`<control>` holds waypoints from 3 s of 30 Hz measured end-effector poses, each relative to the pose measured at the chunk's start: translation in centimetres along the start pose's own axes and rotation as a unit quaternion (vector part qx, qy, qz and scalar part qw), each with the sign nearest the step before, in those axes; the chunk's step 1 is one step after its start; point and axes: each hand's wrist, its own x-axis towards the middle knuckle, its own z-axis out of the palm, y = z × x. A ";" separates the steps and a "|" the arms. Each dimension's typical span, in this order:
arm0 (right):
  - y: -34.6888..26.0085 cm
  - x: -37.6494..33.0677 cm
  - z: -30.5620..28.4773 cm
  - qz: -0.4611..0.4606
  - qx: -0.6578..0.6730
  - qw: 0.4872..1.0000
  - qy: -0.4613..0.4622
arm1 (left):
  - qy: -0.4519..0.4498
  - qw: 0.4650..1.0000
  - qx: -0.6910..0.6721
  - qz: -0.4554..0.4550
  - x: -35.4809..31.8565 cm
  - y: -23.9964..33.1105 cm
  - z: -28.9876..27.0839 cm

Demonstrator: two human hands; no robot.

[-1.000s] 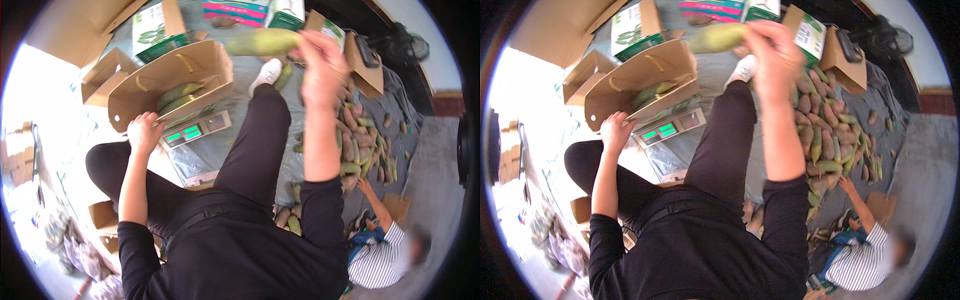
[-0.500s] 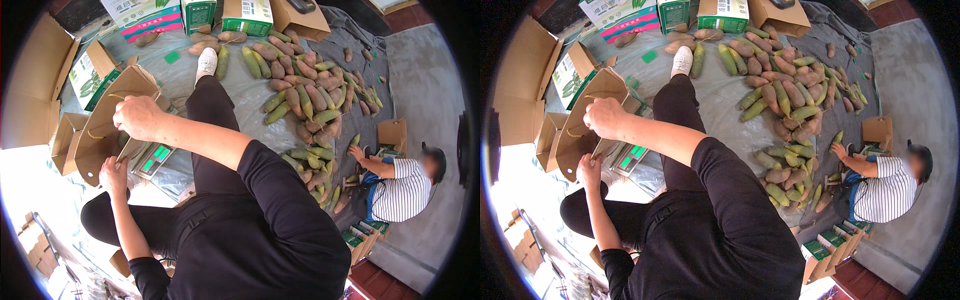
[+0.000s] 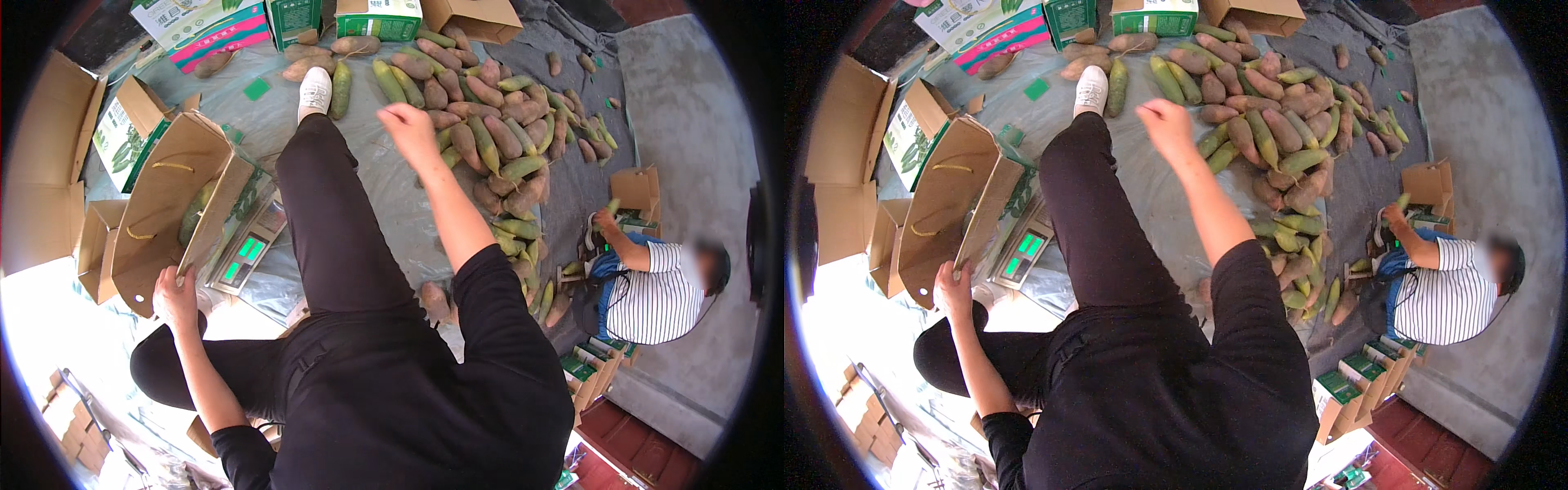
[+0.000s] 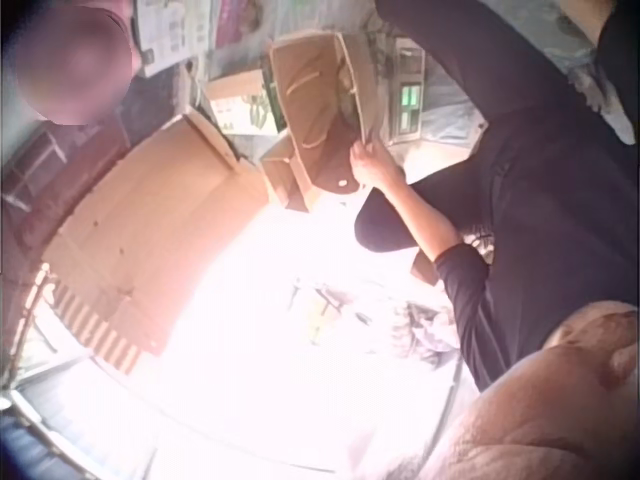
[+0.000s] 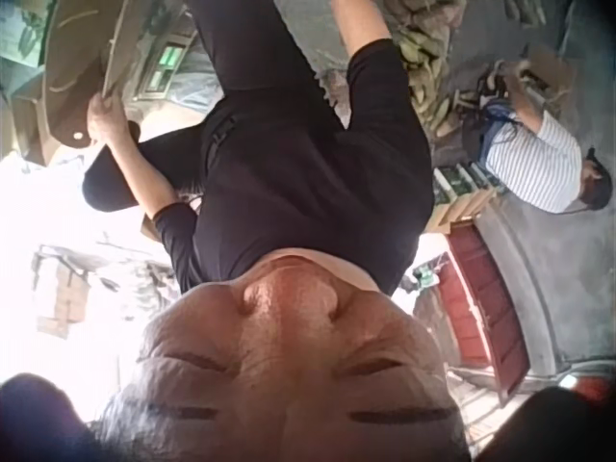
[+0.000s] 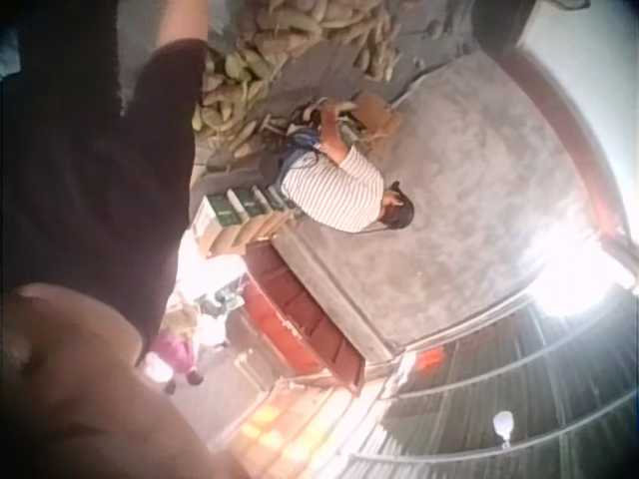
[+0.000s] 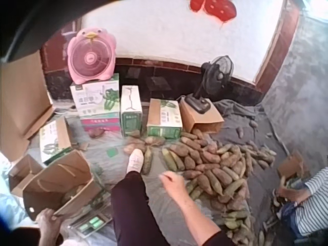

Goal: Weighing and packing vegetables into paper bags using an industrial scale.

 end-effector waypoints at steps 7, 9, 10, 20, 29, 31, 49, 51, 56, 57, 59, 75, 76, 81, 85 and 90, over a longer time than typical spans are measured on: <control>22.9 -5.1 -12.0 0.326 -0.095 0.933 0.118 | -0.013 1.000 -0.017 -0.006 0.6 1.3 1.0; 24.0 -7.0 -13.6 0.425 -0.065 0.893 0.133 | -0.017 1.000 -0.007 -0.012 0.2 0.0 0.9; 23.3 -7.7 -13.5 0.459 -0.041 0.876 0.142 | -0.017 1.000 0.001 -0.019 -0.3 -0.7 0.5; 26.0 -9.0 -22.3 0.419 -0.346 0.834 0.098 | -0.009 1.000 -0.017 -0.013 -0.1 -0.3 1.1; 29.8 -7.1 -24.7 0.437 -0.213 0.852 0.193 | -0.009 1.000 -0.001 -0.016 0.4 1.1 1.9; 27.5 -6.4 -22.7 0.479 -0.093 0.852 0.189 | -0.002 1.000 0.006 -0.026 -0.2 0.8 1.0; 28.8 -6.4 -23.3 0.546 0.079 0.785 0.281 | -0.013 0.999 0.023 -0.026 -0.1 0.5 1.3; 28.7 -7.2 -22.6 0.540 0.033 0.814 0.213 | -0.017 0.998 0.035 -0.041 -0.3 0.8 1.2; 27.2 -8.9 -17.7 0.453 -0.070 0.884 0.091 | 0.008 0.999 0.040 -0.021 0.0 1.0 1.2; 26.7 -9.2 -16.3 0.449 -0.070 0.887 0.077 | 0.002 0.999 0.047 -0.025 -0.1 1.1 1.0; 26.0 -9.5 -14.9 0.442 -0.073 0.892 0.064 | 0.000 0.999 0.038 -0.036 -0.3 0.9 1.0; 21.9 -13.2 -12.1 0.503 0.184 0.838 0.105 | -0.017 0.998 0.042 -0.045 0.2 1.2 -0.5; 21.0 -12.0 -12.5 0.469 0.201 0.854 0.105 | -0.015 0.998 0.039 -0.047 0.0 0.9 -0.2; 16.1 -6.0 -16.0 0.350 0.288 0.881 0.138 | -0.014 0.998 0.030 -0.053 -0.3 0.7 -0.4; 7.5 -3.6 -14.9 0.229 0.326 0.910 0.112 | -0.016 0.998 0.013 -0.053 -0.1 0.8 -0.7; -4.2 -1.9 -11.0 0.084 0.343 0.936 -0.011 | -0.018 0.998 0.016 -0.057 -0.2 0.5 -0.7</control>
